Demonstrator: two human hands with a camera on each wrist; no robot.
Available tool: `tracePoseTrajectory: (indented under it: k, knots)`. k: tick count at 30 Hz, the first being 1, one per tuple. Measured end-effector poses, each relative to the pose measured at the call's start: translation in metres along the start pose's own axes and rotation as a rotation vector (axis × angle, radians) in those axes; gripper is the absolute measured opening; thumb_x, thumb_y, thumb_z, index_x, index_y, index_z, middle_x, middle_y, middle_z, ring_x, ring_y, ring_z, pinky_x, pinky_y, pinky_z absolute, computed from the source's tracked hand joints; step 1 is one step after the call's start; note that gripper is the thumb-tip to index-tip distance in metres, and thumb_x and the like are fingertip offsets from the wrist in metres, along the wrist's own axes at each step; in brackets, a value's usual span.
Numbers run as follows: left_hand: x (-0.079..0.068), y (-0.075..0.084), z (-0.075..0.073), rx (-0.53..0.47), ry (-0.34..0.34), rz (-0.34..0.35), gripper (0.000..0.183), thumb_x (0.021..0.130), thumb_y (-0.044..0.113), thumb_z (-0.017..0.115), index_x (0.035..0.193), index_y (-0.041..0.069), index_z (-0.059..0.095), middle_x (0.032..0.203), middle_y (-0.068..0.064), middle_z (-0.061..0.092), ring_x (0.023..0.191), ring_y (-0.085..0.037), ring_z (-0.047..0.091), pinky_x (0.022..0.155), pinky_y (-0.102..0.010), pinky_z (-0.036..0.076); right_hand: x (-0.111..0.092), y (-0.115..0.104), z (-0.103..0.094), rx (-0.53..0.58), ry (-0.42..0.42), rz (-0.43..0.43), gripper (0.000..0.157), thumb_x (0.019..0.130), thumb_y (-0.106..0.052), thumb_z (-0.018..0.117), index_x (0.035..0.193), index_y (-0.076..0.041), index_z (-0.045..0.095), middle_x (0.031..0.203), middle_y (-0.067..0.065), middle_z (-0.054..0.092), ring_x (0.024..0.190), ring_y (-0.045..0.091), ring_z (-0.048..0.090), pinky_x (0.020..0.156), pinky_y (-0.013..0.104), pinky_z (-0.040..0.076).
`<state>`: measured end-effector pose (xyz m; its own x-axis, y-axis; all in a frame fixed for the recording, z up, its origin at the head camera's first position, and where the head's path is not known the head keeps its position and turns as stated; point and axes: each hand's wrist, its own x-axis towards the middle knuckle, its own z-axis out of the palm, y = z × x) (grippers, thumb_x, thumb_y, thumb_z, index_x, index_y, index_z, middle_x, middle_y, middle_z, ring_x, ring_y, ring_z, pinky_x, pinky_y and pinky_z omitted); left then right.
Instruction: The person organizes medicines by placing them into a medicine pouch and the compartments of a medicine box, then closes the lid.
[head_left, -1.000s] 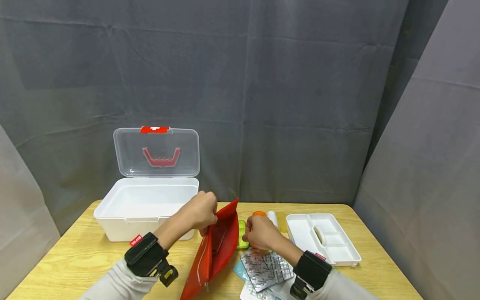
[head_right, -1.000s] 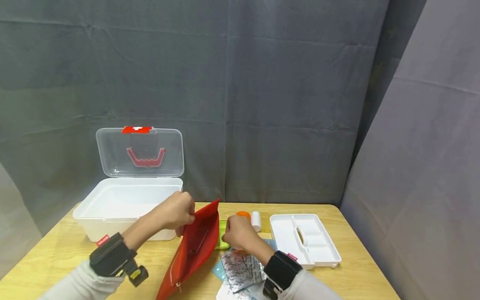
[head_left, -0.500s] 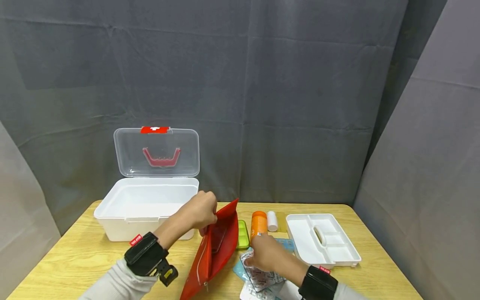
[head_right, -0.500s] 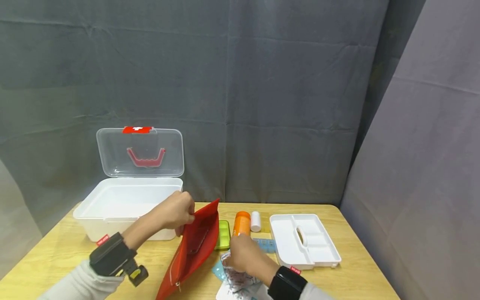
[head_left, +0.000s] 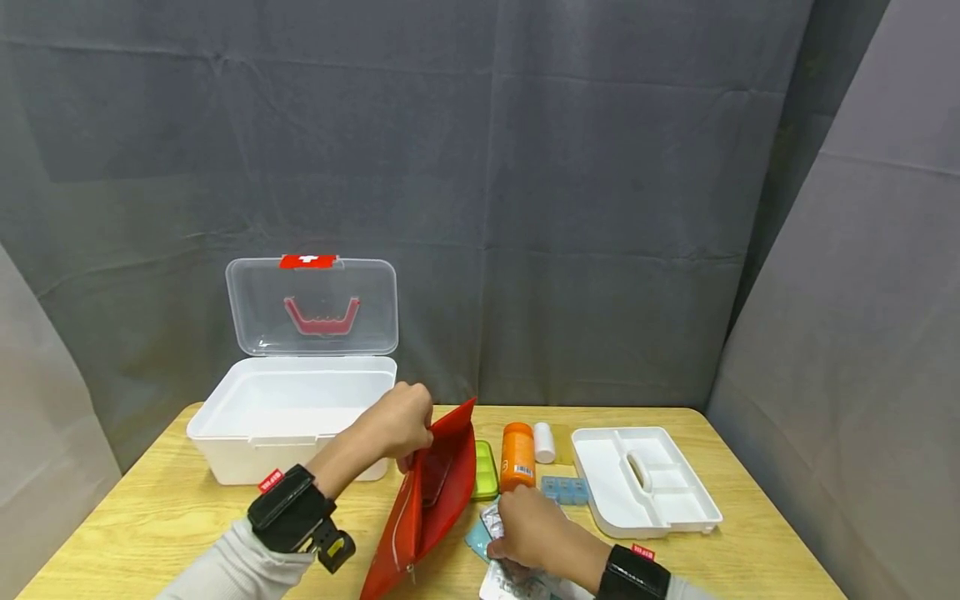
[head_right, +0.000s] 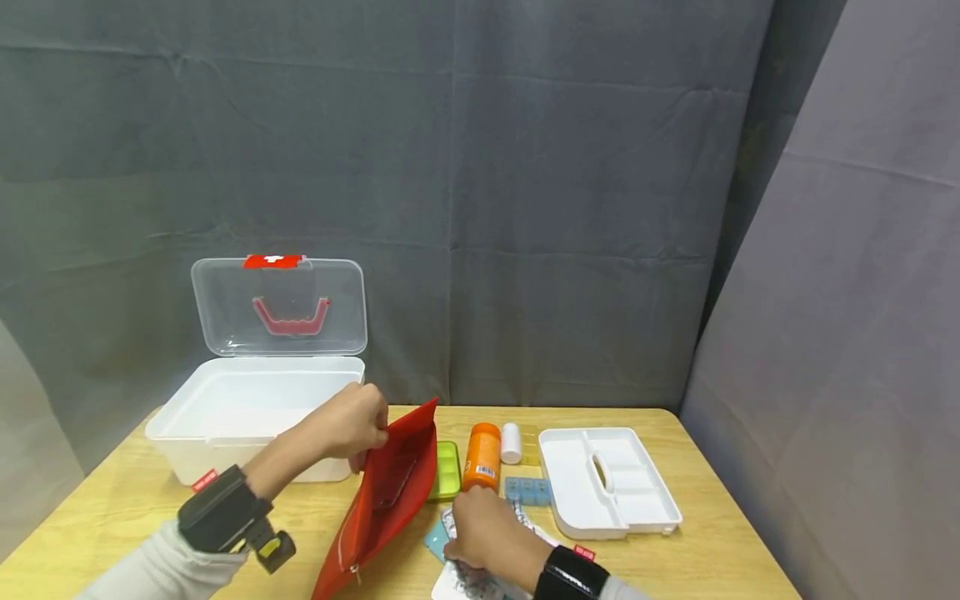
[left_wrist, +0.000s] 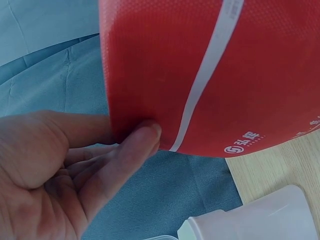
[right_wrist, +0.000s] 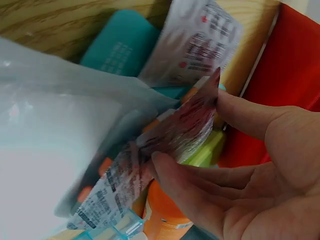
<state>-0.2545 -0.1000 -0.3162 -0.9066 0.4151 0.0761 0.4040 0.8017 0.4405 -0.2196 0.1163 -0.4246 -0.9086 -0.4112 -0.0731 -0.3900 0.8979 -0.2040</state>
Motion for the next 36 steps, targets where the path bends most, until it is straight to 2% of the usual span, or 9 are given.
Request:
tracePoseTrajectory:
  k: [3,6,13,16,21,25,29,32,36]
  knots:
    - [0.0,0.0,0.0,-0.005,-0.002,0.005,0.033,0.082,-0.007,0.063,0.051,0.005,0.059,0.042,-0.002,0.058,0.035,-0.013,0.06,0.039,-0.021,0.048,0.0,0.0,-0.004,0.031,-0.009,-0.009,0.028,0.074,-0.024,0.088,0.077,-0.006,0.066,0.071,0.0,0.057,0.062,0.014,0.05,0.054,0.029,0.044]
    - [0.0,-0.001,0.0,-0.008,-0.004,0.004,0.033,0.082,-0.007,0.063,0.052,0.004,0.059,0.042,-0.002,0.058,0.035,-0.013,0.06,0.039,-0.021,0.048,-0.002,-0.001,-0.008,0.041,0.024,-0.038,0.024,0.073,-0.013,0.084,0.07,-0.009,0.061,0.068,0.0,0.054,0.059,0.014,0.049,0.052,0.027,0.043]
    - [0.001,-0.001,0.001,-0.006,-0.008,-0.006,0.031,0.081,-0.007,0.064,0.053,0.004,0.06,0.043,-0.002,0.058,0.035,-0.013,0.061,0.039,-0.021,0.049,-0.004,-0.001,-0.014,0.058,0.099,-0.101,0.035,0.08,-0.001,0.071,0.059,-0.015,0.047,0.061,-0.002,0.043,0.055,0.012,0.039,0.049,0.025,0.035]
    - [0.001,-0.001,0.001,0.0,-0.006,-0.007,0.029,0.08,-0.008,0.064,0.053,0.004,0.061,0.042,-0.003,0.058,0.036,-0.013,0.061,0.039,-0.021,0.049,-0.002,0.0,-0.018,0.046,0.138,-0.125,0.033,0.076,0.003,0.069,0.058,-0.013,0.048,0.06,-0.002,0.041,0.054,0.012,0.036,0.047,0.025,0.032]
    - [0.002,-0.001,0.001,0.006,-0.003,-0.011,0.031,0.08,-0.008,0.064,0.052,0.004,0.059,0.041,-0.003,0.058,0.035,-0.013,0.061,0.039,-0.021,0.049,0.0,0.003,-0.028,0.038,0.218,-0.136,0.024,0.07,0.005,0.066,0.06,-0.012,0.054,0.059,-0.002,0.046,0.054,0.012,0.04,0.046,0.026,0.036]
    - [0.002,-0.002,0.001,0.005,-0.006,-0.011,0.028,0.081,-0.008,0.064,0.054,0.002,0.061,0.042,-0.003,0.058,0.036,-0.013,0.061,0.039,-0.021,0.049,0.001,0.004,-0.04,0.082,0.244,-0.151,0.03,0.079,0.0,0.068,0.056,-0.014,0.055,0.053,-0.006,0.046,0.05,0.01,0.042,0.045,0.024,0.036]
    - [0.002,-0.001,0.001,0.0,-0.006,-0.009,0.026,0.08,-0.008,0.064,0.056,0.0,0.063,0.042,-0.003,0.058,0.036,-0.014,0.061,0.039,-0.021,0.048,0.003,0.004,-0.053,0.143,0.227,-0.126,0.037,0.079,-0.001,0.068,0.053,-0.016,0.048,0.05,-0.009,0.038,0.049,0.009,0.04,0.044,0.021,0.031]
    - [0.002,-0.001,0.001,-0.004,-0.005,-0.01,0.026,0.08,-0.009,0.063,0.056,-0.001,0.062,0.042,-0.003,0.058,0.035,-0.014,0.061,0.039,-0.021,0.048,0.004,0.005,-0.064,0.16,0.232,-0.074,0.031,0.077,-0.002,0.071,0.057,-0.015,0.051,0.053,-0.008,0.044,0.053,0.011,0.044,0.046,0.023,0.034]
    - [0.003,-0.001,0.002,-0.005,-0.005,-0.003,0.028,0.081,-0.009,0.063,0.055,0.001,0.061,0.042,-0.003,0.058,0.036,-0.014,0.061,0.039,-0.021,0.049,0.005,0.005,-0.08,0.207,0.227,-0.019,0.018,0.08,-0.008,0.077,0.068,-0.01,0.064,0.064,-0.001,0.06,0.058,0.014,0.053,0.052,0.027,0.044]
